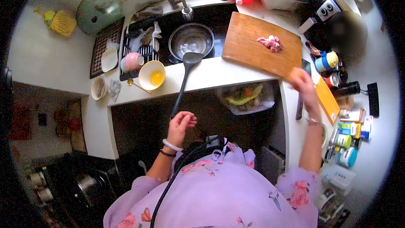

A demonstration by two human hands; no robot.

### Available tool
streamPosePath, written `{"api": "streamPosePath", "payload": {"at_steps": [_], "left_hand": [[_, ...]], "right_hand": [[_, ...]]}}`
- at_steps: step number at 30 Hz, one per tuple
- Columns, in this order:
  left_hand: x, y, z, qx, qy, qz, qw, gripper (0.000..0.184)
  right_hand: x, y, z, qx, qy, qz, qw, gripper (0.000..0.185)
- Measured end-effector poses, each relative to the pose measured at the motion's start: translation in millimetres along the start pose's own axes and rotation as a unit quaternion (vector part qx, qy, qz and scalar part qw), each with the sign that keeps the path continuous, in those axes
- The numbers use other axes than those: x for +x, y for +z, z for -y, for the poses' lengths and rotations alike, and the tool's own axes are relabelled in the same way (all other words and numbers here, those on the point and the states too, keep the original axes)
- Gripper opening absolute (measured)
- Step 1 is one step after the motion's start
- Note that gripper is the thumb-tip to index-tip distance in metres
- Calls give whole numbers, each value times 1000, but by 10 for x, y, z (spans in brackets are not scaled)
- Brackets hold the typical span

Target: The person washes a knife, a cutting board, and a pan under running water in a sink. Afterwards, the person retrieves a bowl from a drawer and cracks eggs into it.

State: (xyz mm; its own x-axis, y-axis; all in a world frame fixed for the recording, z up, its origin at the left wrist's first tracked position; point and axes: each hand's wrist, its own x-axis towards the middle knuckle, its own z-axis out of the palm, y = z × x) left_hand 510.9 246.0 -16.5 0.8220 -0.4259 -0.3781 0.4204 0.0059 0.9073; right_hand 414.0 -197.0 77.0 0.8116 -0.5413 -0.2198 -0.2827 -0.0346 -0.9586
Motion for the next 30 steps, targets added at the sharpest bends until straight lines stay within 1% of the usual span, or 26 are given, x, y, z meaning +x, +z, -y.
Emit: {"api": "streamPosePath", "payload": {"at_steps": [1, 2, 3, 4, 5, 6, 7, 8, 9, 10, 11, 12, 14, 15, 17, 18, 19, 21, 22, 23, 25, 28, 29, 30], "left_hand": [[26, -150, 2, 5, -2, -13, 1000, 18], [30, -276, -24, 8, 5, -30, 1000, 18], [57, -399, -62, 16, 13, -35, 999, 17], [73, -514, -90, 41, 25, -40, 998, 17], [84, -640, -83, 66, 41, -38, 996, 17], [117, -775, -57, 71, 28, -44, 996, 17], [144, -876, -17, 76, 16, -51, 996, 17], [138, -928, -15, 72, 12, -51, 996, 17], [140, -978, -8, 65, 9, -56, 996, 17], [158, -1061, 52, 87, -1, -50, 995, 17], [179, -1145, 107, 110, -10, -56, 992, 17], [241, -1201, 136, 117, -8, -32, 993, 17], [346, -1256, 202, 214, 32, -59, 975, 19], [432, -1277, 269, 214, 35, -48, 975, 19], [585, -1274, 377, 207, 30, -47, 977, 21], [587, -1165, 297, 204, -3, -34, 978, 22], [593, -1066, 237, 205, -2, -29, 978, 22], [607, -898, 183, 221, 3, 2, 975, 23], [653, -880, 259, 236, 35, -6, 971, 25], [681, -864, 302, 239, 35, -2, 970, 25], [716, -844, 394, 254, 65, -31, 965, 25], [793, -874, 521, 251, 80, -46, 964, 26], [775, -803, 434, 249, 79, -60, 963, 26], [767, -722, 367, 186, -3, -54, 981, 25]], "right_hand": [[115, 529, 89, 34, 0, 19, 999, 41], [335, 845, -17, -11, -5, 73, 997, 40], [565, 1240, -227, 25, -36, 91, 995, 37], [563, 1628, -60, 19, -44, 105, 993, 30], [725, 1905, -77, -27, -26, 138, 990, 21], [957, 2188, -416, 45, -54, 100, 993, 13], [991, 2419, -385, 44, -62, 74, 994, 14], [1184, 2614, -582, 32, -46, 57, 997, 14], [1310, 2754, -664, -55, -30, 28, 998, 27], [1347, 2874, -721, -123, -60, -29, 990, 39], [1415, 2967, -815, -120, -58, -53, 990, 47], [1449, 3065, -927, -145, -88, -131, 977, 48], [1368, 3034, -856, -146, -98, -91, 980, 44], [1324, 3024, -823, -154, -106, -76, 979, 42], [1214, 3015, -710, -262, -90, -56, 959, 40], [1258, 3062, -790, -298, -121, -59, 945, 33], [1292, 3116, -873, -299, -119, -64, 945, 33], [1268, 3147, -876, -348, -198, -86, 913, 24], [1254, 3127, -881, -360, -202, -63, 909, 19], [1270, 3143, -851, -363, -187, -55, 911, 20], [1307, 3124, -804, -389, -162, -35, 906, 20], [1309, 3040, -595, -386, -161, -38, 908, 21], [1348, 3035, -598, -384, -168, -26, 907, 21], [1392, 3013, -621, -436, -176, -3, 882, 21]]}}
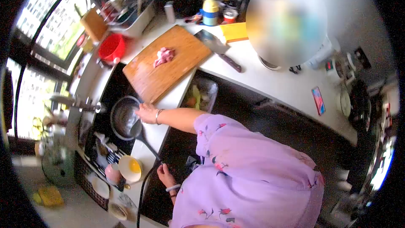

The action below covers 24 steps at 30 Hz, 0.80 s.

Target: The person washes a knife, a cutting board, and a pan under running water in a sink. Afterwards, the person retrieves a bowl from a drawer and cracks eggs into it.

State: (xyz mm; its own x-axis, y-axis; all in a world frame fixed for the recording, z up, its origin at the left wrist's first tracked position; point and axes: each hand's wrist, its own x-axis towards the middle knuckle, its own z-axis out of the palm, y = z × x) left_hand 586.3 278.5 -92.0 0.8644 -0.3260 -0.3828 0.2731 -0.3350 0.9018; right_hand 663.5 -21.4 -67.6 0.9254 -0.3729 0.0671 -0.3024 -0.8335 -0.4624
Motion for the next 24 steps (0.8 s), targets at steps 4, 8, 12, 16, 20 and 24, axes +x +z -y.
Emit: {"api": "streamPosePath", "payload": {"at_steps": [4, 8, 12, 16, 20, 24], "left_hand": [[54, 50, 275, -140, -62, 27, 988, 24], [-105, 174, 173, -126, -42, -18, 991, 19], [-160, 288, 109, -146, -62, -71, 985, 15], [-192, 292, 139, -136, -45, -90, 986, 16], [-185, 323, 92, -156, -53, -116, 979, 15], [-203, 307, -61, -139, 4, -120, 983, 18]], "right_hand": [[220, 230, -197, 25, -51, 77, 995, 22], [260, -366, 36, 69, 4, 59, 996, 42], [295, -176, 79, 14, -33, 33, 999, 47], [275, -9, 130, -13, -24, 83, 996, 41], [328, -54, 224, 4, -43, 76, 996, 39], [279, -187, 310, 3, -26, 113, 993, 40]]}}
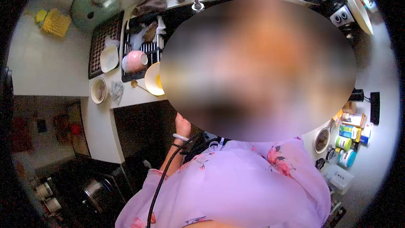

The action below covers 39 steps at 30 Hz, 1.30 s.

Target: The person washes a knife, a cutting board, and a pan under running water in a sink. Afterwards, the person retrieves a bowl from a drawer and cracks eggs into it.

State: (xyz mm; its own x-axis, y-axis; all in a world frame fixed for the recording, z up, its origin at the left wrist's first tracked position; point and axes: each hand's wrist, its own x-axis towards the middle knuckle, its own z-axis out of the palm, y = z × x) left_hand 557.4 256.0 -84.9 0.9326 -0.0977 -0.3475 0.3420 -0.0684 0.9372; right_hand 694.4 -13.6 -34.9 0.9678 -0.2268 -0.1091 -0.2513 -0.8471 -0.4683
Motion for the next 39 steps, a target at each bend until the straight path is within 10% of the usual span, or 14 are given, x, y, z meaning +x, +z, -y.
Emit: {"api": "streamPosePath", "payload": {"at_steps": [30, 32, 35, 39], "left_hand": [[207, -788, -277, 47, 96, -188, 976, 17], [296, -793, -543, 82, 158, -198, 964, 18], [467, -734, -1019, 101, 220, -149, 959, 20], [840, -565, -1507, 91, 281, 30, 955, 37]], "right_hand": [[172, 165, -194, 59, -24, -40, 997, 33], [251, 72, -149, 431, 160, 172, 871, 30], [169, -120, 211, 621, 172, 280, 711, 34], [168, -145, 738, 636, 90, 392, 658, 41]]}}
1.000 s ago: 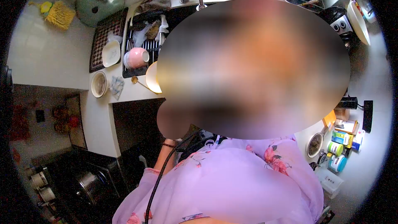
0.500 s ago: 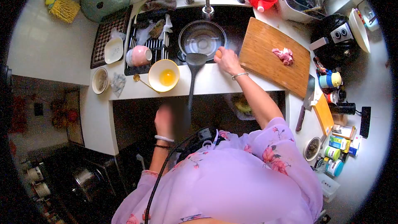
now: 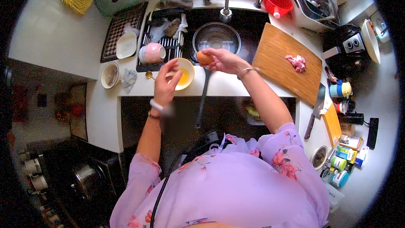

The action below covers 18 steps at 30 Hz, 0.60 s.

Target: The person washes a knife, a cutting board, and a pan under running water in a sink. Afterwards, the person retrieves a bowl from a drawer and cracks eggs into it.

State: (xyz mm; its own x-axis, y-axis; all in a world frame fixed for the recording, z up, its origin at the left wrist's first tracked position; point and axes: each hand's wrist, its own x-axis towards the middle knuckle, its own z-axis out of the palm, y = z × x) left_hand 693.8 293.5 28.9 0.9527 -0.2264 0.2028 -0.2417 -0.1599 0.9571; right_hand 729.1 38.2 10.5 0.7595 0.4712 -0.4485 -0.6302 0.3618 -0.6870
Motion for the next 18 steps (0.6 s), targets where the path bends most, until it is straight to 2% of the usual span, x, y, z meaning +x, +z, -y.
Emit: {"api": "streamPosePath", "payload": {"at_steps": [2, 4, 8, 12, 14, 15, 16, 18], "left_hand": [[222, 4, -70, -10, 15, 76, 997, 45], [356, -38, 21, -67, -27, 133, 988, 43], [391, -188, 100, -121, -65, 140, 981, 35], [356, -262, 275, -159, -101, 107, 976, 33], [336, -276, 376, -162, -123, 80, 976, 33], [333, -285, 394, -163, -124, 76, 976, 33], [337, -289, 413, -130, -144, 59, 979, 34], [348, -273, 464, -96, -165, 44, 981, 35]], "right_hand": [[45, 253, 62, -17, 3, 25, 1000, 42], [113, 441, 89, -64, -2, 63, 996, 42], [274, 622, 71, -101, 10, 42, 994, 41], [366, 766, 52, -264, 1, -24, 964, 44], [325, 827, 1, -386, -139, -23, 912, 44], [336, 838, -50, -386, -186, -15, 904, 42], [337, 856, -73, -386, -184, -13, 904, 42], [309, 944, -87, -528, -237, -41, 815, 41]]}}
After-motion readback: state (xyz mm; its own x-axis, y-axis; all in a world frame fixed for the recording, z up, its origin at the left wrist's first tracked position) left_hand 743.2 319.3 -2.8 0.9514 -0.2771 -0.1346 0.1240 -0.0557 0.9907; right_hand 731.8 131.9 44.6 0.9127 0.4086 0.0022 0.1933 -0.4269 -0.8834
